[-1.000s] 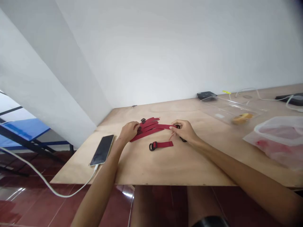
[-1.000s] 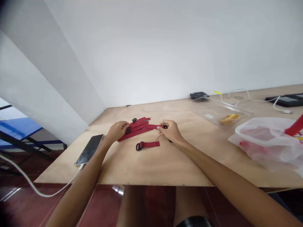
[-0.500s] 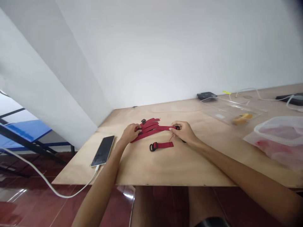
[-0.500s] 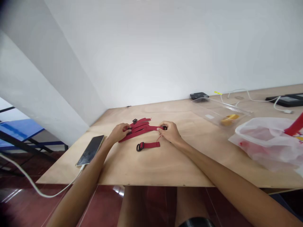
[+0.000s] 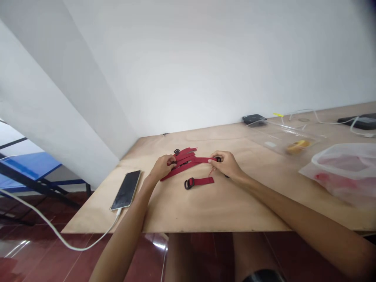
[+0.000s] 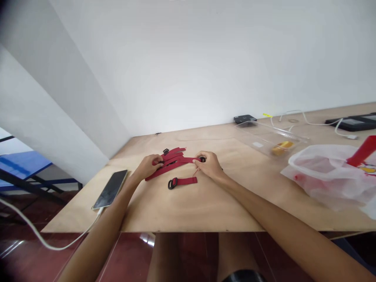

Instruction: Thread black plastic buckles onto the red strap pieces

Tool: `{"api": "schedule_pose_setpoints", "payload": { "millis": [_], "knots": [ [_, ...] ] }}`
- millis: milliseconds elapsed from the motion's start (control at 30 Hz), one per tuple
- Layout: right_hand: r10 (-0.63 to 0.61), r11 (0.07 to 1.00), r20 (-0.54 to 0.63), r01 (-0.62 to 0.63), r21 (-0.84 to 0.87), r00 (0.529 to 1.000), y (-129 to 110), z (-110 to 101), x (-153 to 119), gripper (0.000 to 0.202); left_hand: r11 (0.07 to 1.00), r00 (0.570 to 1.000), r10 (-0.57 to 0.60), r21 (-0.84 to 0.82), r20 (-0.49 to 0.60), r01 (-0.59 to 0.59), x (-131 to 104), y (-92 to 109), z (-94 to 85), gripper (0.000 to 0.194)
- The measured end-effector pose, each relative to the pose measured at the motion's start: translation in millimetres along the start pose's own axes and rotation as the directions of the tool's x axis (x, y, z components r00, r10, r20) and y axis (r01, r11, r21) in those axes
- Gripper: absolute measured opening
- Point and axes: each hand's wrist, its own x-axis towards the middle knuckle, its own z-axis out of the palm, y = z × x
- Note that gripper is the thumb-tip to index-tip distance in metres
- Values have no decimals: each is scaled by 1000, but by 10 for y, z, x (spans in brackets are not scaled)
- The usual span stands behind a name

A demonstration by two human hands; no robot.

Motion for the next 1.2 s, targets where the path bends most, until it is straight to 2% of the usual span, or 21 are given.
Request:
{"api": "schedule_pose_setpoints", "payload": {
  "millis": [133,200,267,333,433,500,667,833,1033,1200],
  "knots": [
    [18,1000,4,-18,14,1000,1,3,-4,10,994,999,-34,-100,-39,30,0,-1,-7,22],
    [9,1000,-3,-8,15,1000,-3,1,-4,10,970,994,-60,-240,-96,35,-2,46,-8,28],
    [-16,999,-18,16,36,1000,-17,-1,-6,11,887,989,-96,-460,-115,33,-10,131,-2,37],
    [-41,996,-29,43,77,999,-41,0,-11,13,753,991,-110,-657,-73,36,-24,241,16,47],
    [-74,989,-21,76,130,997,-78,15,-31,17,604,995,-102,-794,4,65,-48,396,69,55],
    [-104,987,-22,106,120,994,-93,31,-49,16,557,996,-86,-828,27,71,-60,466,113,54],
    [-187,982,-57,187,-6,981,-112,57,-81,9,515,998,-67,-855,21,53,-76,532,162,49],
    [-190,982,-94,190,-8,977,-144,51,-95,8,506,997,-78,-861,21,58,-82,552,141,48],
    [-262,959,-96,247,-139,960,-156,62,-110,7,511,997,-72,-858,15,50,-73,540,152,47],
    [-299,942,-40,288,-171,953,-160,80,-114,12,500,999,-42,-866,8,28,-76,529,169,48]
  ]
}}
